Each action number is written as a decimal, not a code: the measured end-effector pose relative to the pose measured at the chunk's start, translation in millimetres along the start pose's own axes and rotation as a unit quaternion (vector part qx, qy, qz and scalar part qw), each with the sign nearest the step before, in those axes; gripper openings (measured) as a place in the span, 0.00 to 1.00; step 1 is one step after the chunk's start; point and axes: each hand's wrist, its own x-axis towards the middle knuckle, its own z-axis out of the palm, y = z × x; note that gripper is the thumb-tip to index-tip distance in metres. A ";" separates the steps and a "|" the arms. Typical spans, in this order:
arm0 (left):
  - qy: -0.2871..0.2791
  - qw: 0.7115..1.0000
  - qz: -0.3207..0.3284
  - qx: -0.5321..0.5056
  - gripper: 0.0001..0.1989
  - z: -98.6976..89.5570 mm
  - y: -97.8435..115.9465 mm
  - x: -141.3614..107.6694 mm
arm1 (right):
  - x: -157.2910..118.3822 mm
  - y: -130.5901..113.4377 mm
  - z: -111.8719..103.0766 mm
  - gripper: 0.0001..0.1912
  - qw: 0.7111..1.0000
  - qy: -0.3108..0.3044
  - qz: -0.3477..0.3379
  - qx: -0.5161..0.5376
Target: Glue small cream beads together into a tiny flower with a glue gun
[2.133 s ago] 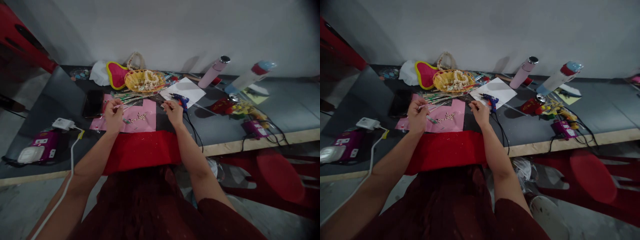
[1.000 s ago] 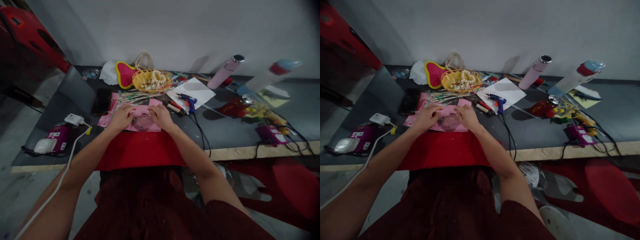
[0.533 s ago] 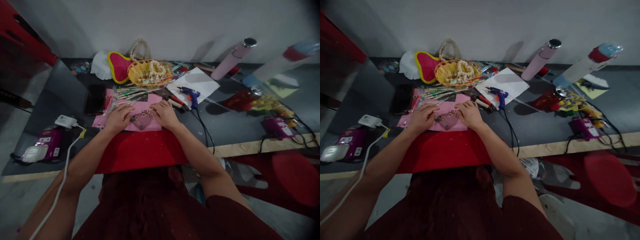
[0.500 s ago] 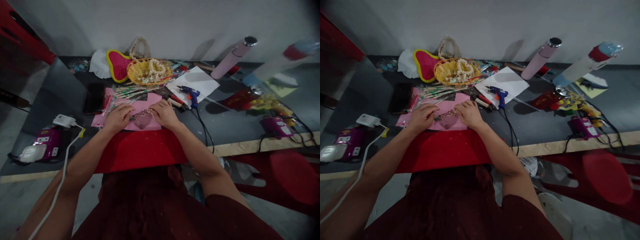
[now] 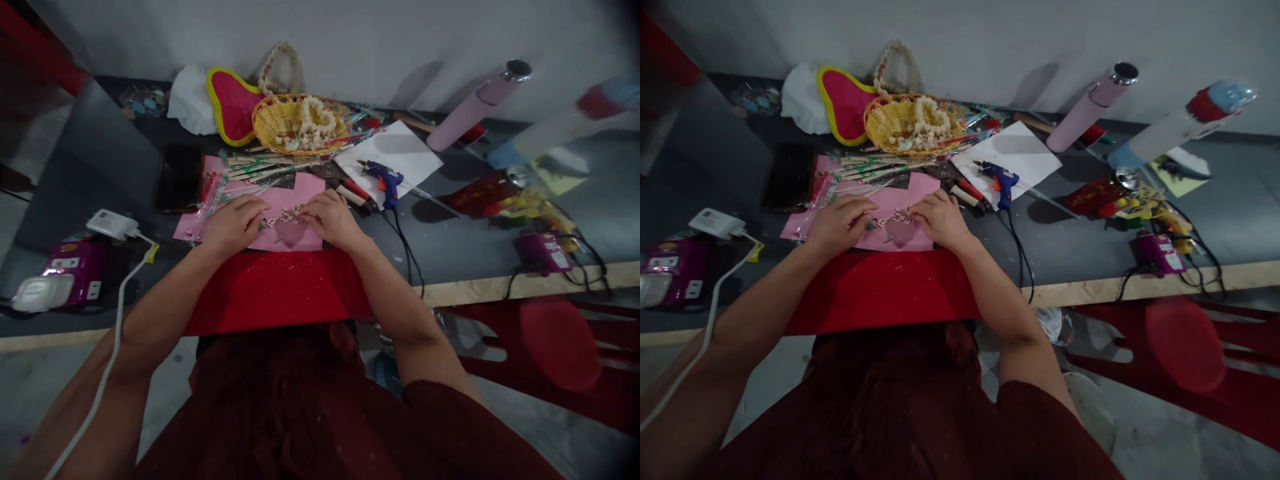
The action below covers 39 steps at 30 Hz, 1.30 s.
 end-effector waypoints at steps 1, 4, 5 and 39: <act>0.005 1.000 0.001 0.000 0.15 -0.4 1.7 0.0 | 0.1 0.0 0.3 0.11 1.000 0.001 -0.001 -0.001; 0.028 1.000 0.003 -0.001 0.15 -2.0 11.4 -0.1 | 0.4 -4.1 1.6 0.10 1.000 -0.008 -0.014 -0.018; 0.037 0.999 0.003 -0.004 0.15 -2.5 16.3 0.0 | 0.6 -6.4 2.4 0.10 0.999 -0.010 -0.017 -0.028; 0.010 0.846 -0.201 -0.495 0.19 19.4 40.4 5.4 | 3.5 -37.1 8.7 0.16 0.994 0.041 -0.095 0.037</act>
